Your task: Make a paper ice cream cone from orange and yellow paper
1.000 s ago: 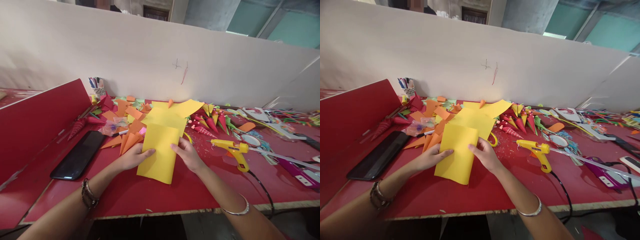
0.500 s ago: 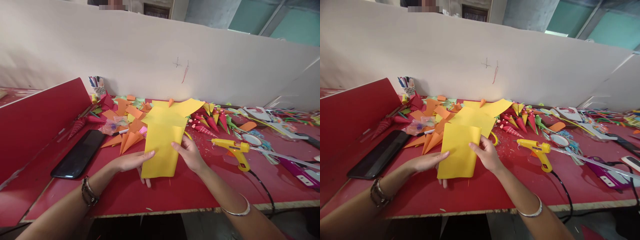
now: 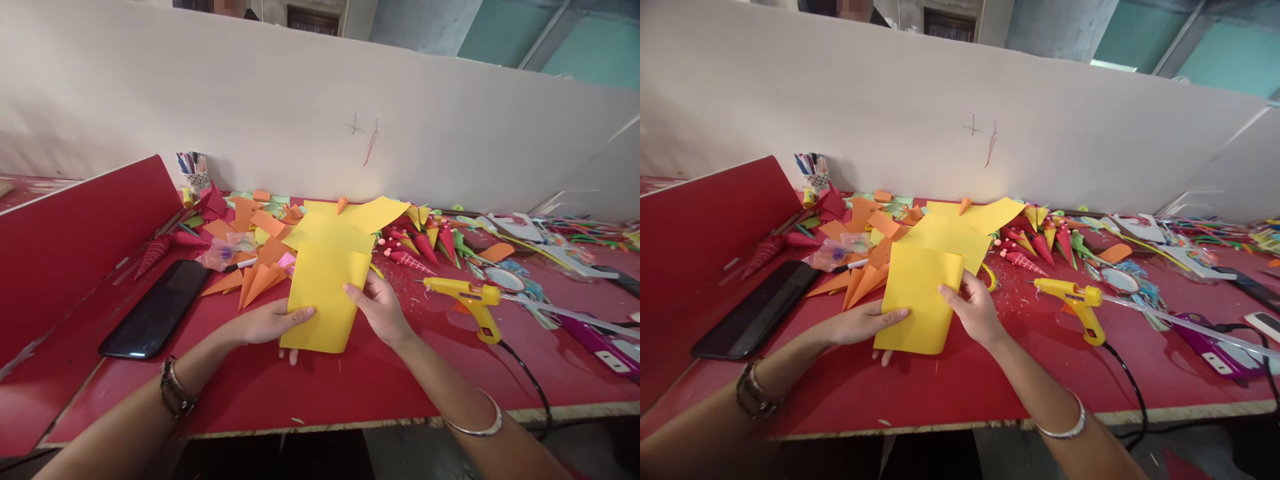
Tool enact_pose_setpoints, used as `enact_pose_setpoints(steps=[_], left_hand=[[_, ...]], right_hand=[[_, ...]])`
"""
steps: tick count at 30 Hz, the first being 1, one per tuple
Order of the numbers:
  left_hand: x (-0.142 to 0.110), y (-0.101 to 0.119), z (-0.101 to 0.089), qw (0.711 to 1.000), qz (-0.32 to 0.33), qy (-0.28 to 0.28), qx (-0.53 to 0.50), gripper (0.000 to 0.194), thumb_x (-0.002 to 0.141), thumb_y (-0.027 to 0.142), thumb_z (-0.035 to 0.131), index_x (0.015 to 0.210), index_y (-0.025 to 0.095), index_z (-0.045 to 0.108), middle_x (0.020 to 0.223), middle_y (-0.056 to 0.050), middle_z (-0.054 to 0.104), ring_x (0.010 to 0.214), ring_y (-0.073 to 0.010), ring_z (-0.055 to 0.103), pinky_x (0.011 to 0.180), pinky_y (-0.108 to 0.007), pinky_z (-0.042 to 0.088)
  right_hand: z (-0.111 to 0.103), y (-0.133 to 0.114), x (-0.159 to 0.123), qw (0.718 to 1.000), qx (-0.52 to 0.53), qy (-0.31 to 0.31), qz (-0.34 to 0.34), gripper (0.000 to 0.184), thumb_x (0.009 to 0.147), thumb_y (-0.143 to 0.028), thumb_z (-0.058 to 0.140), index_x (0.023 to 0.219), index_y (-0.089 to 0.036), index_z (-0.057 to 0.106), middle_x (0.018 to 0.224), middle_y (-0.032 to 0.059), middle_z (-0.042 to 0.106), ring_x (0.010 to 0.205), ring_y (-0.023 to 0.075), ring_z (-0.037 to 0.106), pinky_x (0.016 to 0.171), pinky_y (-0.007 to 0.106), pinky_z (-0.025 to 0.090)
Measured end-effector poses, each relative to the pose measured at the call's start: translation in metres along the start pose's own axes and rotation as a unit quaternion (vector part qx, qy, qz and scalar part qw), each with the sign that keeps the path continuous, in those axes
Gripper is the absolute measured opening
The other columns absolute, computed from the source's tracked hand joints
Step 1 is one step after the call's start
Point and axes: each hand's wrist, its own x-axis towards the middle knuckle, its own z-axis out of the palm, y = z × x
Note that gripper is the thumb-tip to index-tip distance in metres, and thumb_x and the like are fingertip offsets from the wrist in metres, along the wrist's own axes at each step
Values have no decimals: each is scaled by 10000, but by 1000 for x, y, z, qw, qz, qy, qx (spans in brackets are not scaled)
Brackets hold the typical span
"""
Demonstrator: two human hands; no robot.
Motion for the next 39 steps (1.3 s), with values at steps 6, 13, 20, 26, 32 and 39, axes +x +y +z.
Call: enact_pose_setpoints(steps=[6,13,20,26,32,39], left_hand=[[4,-9,-1,999,15,41,14,413,837,471,368,664,123,509,401,19,533,346,-71,474,383,-164,373],[6,-8,1,992,23,120,-21,388,808,477,423,701,115,512,430,6,557,361,-96,525,379,-178,389],[5,1,9,989,-3,143,-41,396,789,496,443,719,114,525,445,4,566,362,-98,513,391,-197,388],[7,-3,6,987,6,154,-38,395,788,505,441,711,123,504,428,10,551,354,-100,508,380,-195,378],[7,-7,1,989,44,142,-23,382,833,463,394,696,124,503,404,7,547,358,-86,512,390,-173,356],[7,-4,4,986,49,153,-35,382,818,479,409,699,128,502,417,-2,558,361,-103,520,387,-190,367]], right_hand=[[0,1,1,1000,3,11,1,278,753,-308,580,1017,-225,551,1064,33,609,974,194,562,813,314,465],[-3,9,2,993,-6,-76,90,298,792,-444,485,974,-246,614,931,15,660,902,205,592,794,367,470],[-5,16,2,988,-68,-55,130,330,742,-476,527,700,-174,653,754,37,674,713,201,616,684,344,487],[-3,14,1,988,-64,-68,127,356,766,-494,486,727,-182,653,736,25,664,728,188,613,682,317,487],[-2,12,-1,984,-70,-103,131,389,797,-501,431,773,-187,660,741,29,660,776,185,612,718,313,480],[-4,9,1,982,-50,-121,135,404,792,-516,427,769,-187,659,716,27,660,766,187,617,702,311,488]])
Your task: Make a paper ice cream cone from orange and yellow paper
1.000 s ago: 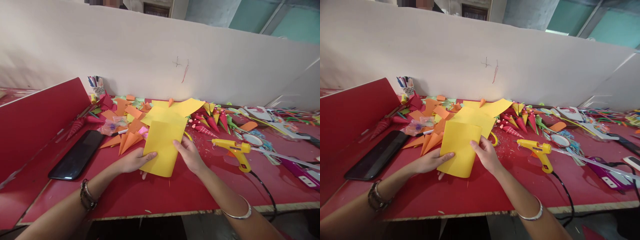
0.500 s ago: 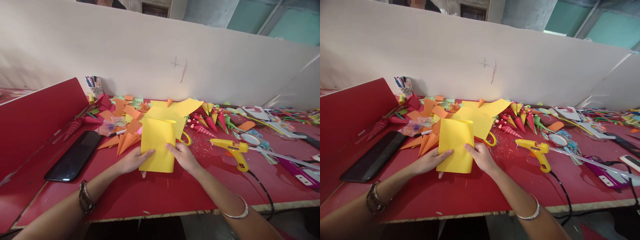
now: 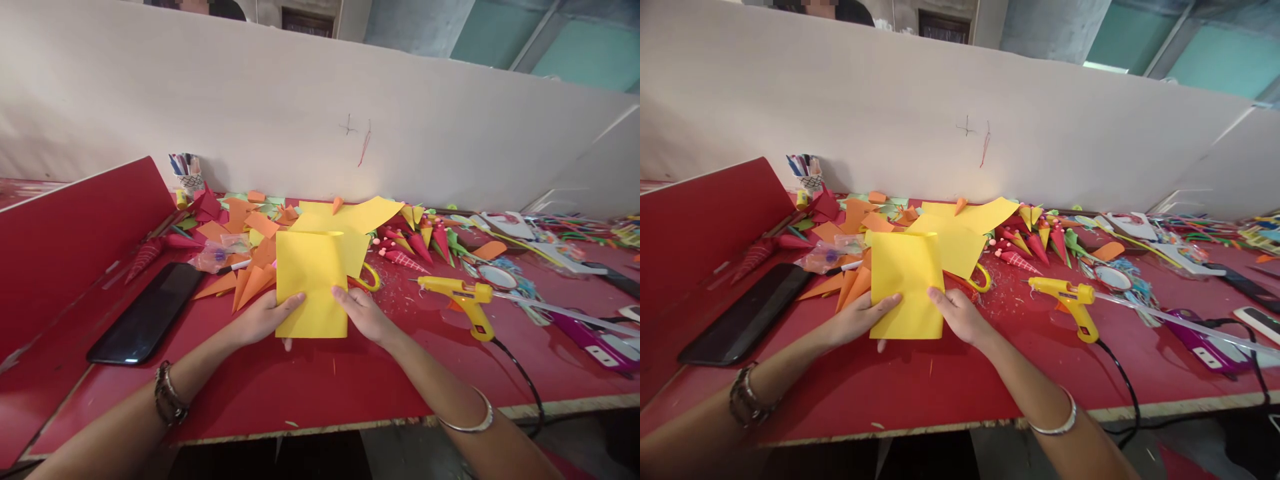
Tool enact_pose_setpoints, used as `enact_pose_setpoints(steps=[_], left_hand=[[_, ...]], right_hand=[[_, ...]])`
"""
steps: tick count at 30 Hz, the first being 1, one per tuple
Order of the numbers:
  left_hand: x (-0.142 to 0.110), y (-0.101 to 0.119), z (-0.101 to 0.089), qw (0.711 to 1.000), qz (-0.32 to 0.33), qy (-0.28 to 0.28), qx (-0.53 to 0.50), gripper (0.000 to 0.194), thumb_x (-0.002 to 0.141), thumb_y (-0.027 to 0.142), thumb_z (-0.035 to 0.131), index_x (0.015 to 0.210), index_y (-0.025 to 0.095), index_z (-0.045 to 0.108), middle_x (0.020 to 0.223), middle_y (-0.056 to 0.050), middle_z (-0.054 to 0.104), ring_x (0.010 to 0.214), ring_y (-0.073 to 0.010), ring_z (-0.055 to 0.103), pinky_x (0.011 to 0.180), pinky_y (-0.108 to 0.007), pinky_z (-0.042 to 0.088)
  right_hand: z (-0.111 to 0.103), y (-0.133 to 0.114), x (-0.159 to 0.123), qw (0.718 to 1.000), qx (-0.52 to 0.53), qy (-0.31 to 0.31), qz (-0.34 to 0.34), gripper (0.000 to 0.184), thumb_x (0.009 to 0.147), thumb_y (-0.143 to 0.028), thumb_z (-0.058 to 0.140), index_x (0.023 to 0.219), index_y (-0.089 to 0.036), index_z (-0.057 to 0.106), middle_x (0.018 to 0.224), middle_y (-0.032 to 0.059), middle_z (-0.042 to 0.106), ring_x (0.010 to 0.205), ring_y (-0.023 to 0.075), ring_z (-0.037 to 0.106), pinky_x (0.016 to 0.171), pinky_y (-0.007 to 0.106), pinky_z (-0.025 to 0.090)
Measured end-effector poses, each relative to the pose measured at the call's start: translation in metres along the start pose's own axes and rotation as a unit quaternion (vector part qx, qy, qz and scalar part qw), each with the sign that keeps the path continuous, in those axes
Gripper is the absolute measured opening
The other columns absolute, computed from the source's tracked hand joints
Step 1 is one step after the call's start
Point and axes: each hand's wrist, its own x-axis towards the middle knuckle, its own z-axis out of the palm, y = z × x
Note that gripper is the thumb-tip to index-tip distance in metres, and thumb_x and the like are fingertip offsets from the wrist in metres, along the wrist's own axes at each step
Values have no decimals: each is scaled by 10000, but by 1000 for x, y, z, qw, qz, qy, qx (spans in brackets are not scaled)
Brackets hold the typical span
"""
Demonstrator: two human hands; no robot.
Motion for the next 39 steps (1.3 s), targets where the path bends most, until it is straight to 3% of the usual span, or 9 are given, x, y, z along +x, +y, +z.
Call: enact_pose_setpoints(steps=[3,8,13,16,24,27,35,39], left_hand=[[-1,1,-1,1000,-5,18,5,378,816,476,414,719,123,509,449,-8,571,378,-107,532,394,-193,373],[1,0,-3,999,-32,29,-5,377,802,482,429,798,121,540,562,-28,618,419,-125,557,432,-227,425],[0,5,-6,995,-26,86,-37,354,731,404,570,983,155,567,905,-68,665,855,-211,607,709,-270,487],[-1,7,-7,993,-25,111,-41,376,723,411,577,1006,162,565,993,-79,646,924,-234,587,757,-301,486],[4,-2,-7,984,-3,179,-26,437,717,474,559,1020,161,539,1052,-95,622,953,-249,580,788,-325,499],[4,-2,-7,983,5,177,-39,424,713,467,568,1011,168,539,1054,-83,622,931,-234,590,778,-309,500],[5,4,-25,978,44,204,-16,376,722,481,544,885,146,592,838,-61,670,811,-203,608,724,-292,489],[2,1,-36,976,39,210,32,375,705,481,551,842,137,609,784,-60,671,774,-205,607,692,-287,481]], right_hand=[[-1,0,0,1000,-14,0,-1,410,794,-521,422,694,-196,652,642,17,642,700,178,613,673,311,489],[-1,1,1,1000,-12,-6,-14,399,802,-526,404,774,-212,648,680,4,640,698,171,609,685,325,478],[-7,2,-1,998,-54,-22,4,422,757,-553,452,633,-185,616,573,-4,586,565,141,562,538,269,446],[-9,3,-2,997,-70,-43,10,431,742,-550,473,576,-166,577,522,-11,543,495,115,511,471,240,407],[-7,-2,1,999,-50,-16,10,406,768,-523,455,607,-161,545,534,-24,511,465,86,478,434,206,382],[-6,-4,1,999,-35,-20,15,393,769,-525,450,621,-173,546,528,-27,496,424,78,450,395,201,366],[-13,-2,2,998,-63,-19,-1,386,767,-509,467,563,-186,524,487,-36,452,410,75,412,391,209,350],[-15,0,4,995,-90,35,-30,373,772,-502,465,610,-179,558,551,-17,528,491,106,468,466,239,383]])
